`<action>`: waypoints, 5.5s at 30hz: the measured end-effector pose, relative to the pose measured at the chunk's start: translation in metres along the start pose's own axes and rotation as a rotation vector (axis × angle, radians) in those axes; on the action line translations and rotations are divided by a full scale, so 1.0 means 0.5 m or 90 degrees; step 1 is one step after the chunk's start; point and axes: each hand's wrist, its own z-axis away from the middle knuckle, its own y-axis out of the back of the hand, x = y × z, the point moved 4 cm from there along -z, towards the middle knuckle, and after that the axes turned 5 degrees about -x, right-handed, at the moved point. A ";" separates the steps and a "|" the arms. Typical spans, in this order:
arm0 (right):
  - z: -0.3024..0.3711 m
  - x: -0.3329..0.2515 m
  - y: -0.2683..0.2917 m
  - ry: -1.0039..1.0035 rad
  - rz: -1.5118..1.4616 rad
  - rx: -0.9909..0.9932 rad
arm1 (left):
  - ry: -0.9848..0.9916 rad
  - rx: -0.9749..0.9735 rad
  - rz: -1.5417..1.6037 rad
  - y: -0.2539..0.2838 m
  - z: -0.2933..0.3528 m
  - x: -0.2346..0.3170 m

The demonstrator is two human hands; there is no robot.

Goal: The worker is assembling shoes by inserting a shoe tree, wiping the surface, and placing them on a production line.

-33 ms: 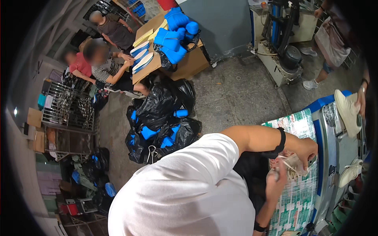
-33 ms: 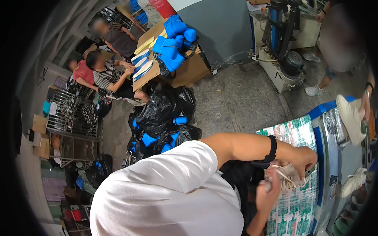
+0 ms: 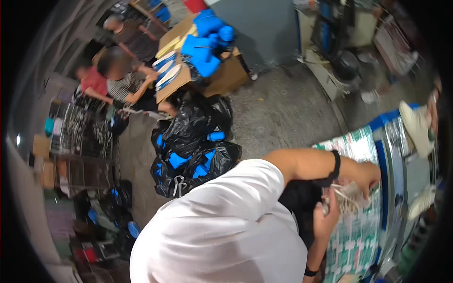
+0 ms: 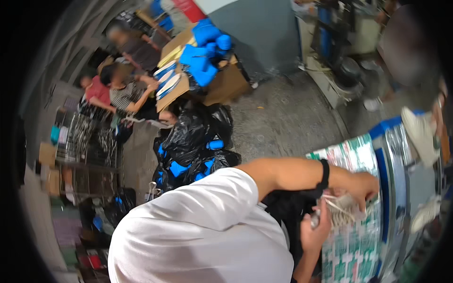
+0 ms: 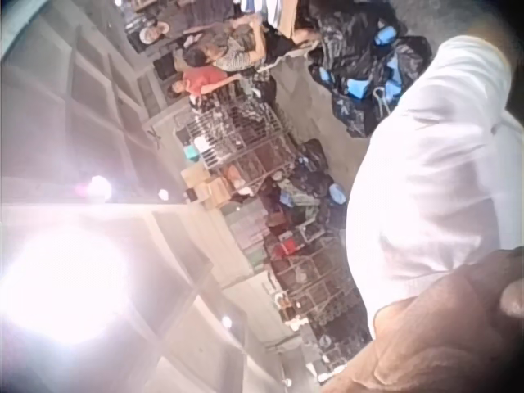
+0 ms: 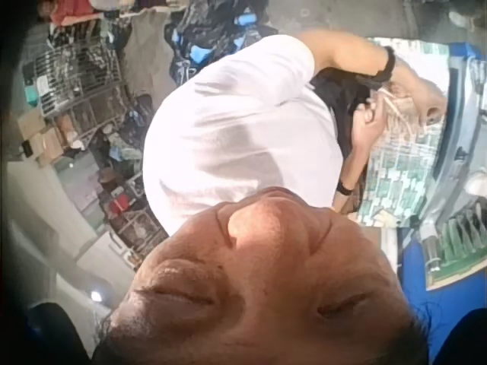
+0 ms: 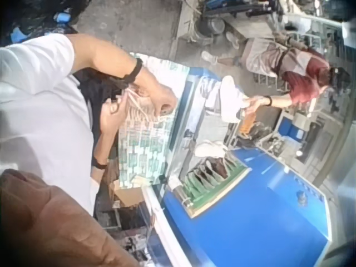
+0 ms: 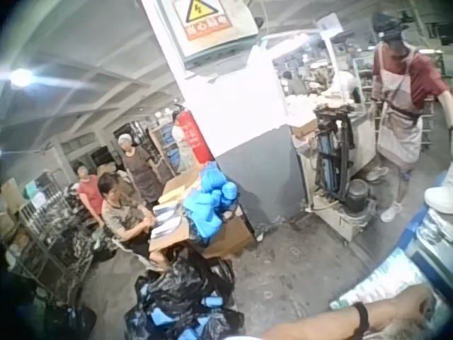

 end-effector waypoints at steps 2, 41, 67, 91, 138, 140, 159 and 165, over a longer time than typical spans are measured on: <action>0.008 -0.034 -0.018 -0.016 -0.028 0.011 | -0.049 0.031 0.048 0.014 0.030 -0.046; 0.134 0.012 0.094 -0.030 0.284 0.225 | 0.118 0.017 0.028 0.091 0.134 0.091; 0.097 0.084 0.118 -0.113 -0.058 0.285 | 0.084 0.034 0.146 0.112 0.139 0.082; 0.084 0.376 0.207 -0.130 0.378 0.455 | 0.057 0.111 -0.106 0.353 -0.190 0.083; 0.073 0.369 0.207 -0.057 0.377 0.511 | 0.415 0.153 -0.084 0.031 0.139 0.164; 0.070 0.362 0.205 -0.046 0.394 0.511 | 0.438 0.155 -0.047 -0.003 0.214 0.148; -0.112 0.219 0.044 -0.192 -0.983 0.374 | 0.520 0.316 0.556 0.171 0.368 0.007; -0.073 0.165 0.152 -0.066 -1.176 0.524 | 0.411 0.342 0.273 0.183 0.406 0.001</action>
